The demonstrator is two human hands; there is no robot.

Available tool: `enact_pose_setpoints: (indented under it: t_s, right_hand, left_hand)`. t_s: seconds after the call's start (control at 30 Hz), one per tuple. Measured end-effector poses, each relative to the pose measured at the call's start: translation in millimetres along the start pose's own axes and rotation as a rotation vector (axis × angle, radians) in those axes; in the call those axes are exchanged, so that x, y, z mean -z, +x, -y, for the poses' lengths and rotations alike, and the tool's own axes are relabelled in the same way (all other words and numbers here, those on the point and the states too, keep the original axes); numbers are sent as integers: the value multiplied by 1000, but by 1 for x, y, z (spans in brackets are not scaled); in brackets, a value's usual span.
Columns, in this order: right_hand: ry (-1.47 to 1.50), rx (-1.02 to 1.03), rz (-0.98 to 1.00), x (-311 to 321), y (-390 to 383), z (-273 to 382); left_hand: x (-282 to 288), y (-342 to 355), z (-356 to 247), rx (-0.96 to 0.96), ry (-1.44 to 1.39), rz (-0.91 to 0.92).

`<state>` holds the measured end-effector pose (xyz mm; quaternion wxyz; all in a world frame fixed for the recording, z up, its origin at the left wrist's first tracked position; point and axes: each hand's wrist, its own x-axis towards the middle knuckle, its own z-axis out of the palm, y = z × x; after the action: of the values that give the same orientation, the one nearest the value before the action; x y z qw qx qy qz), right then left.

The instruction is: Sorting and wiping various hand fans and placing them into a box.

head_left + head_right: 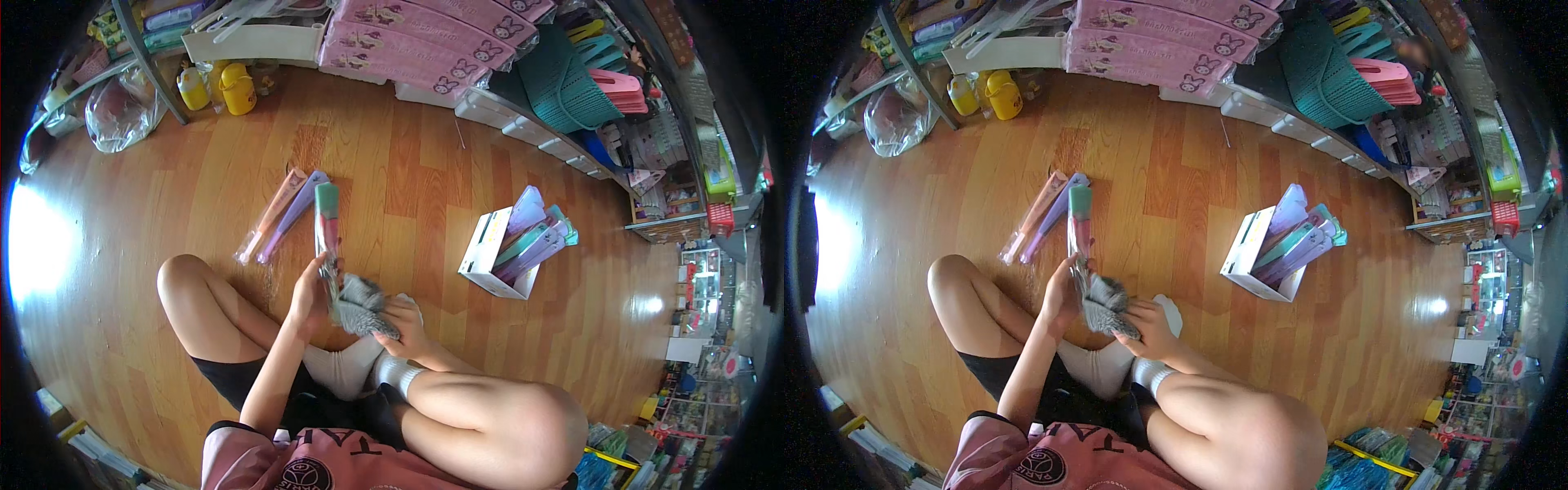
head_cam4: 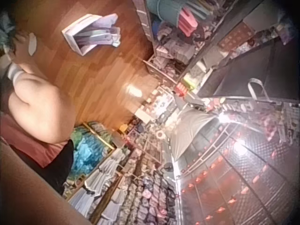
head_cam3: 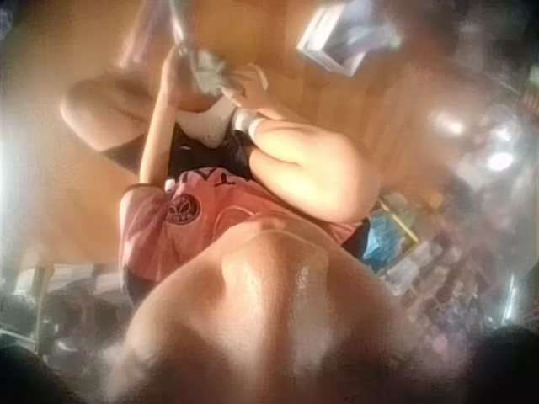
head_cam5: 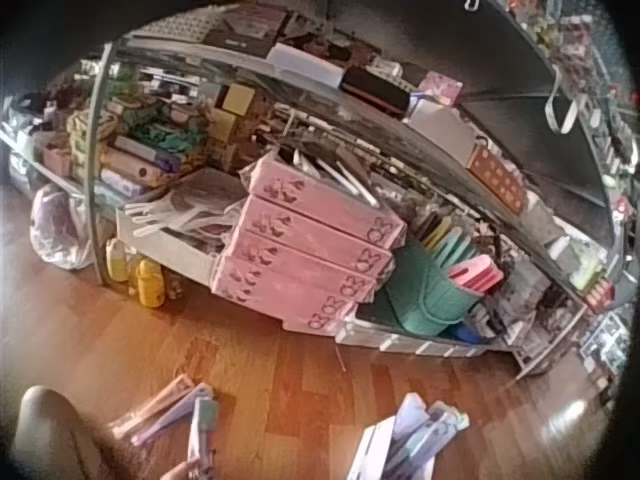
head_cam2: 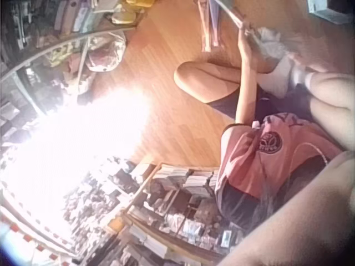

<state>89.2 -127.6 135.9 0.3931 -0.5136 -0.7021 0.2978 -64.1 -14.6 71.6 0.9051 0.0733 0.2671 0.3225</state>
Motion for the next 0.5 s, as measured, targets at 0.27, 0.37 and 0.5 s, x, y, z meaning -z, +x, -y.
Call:
enact_pose_setpoints:
  t_s: [0.27, 0.37, 0.5]
  right_hand:
    - [-455, -29, 40, -13, 9, -1]
    - [-461, -102, -94, -4, 17, 3]
    - [-518, -230, -313, 7, 22, 0]
  left_hand:
    - [-7, -21, 22, 187, -76, -47]
    - [-20, -39, 16, 339, 41, 63]
    - [-23, -59, 8, 377, 403, 284]
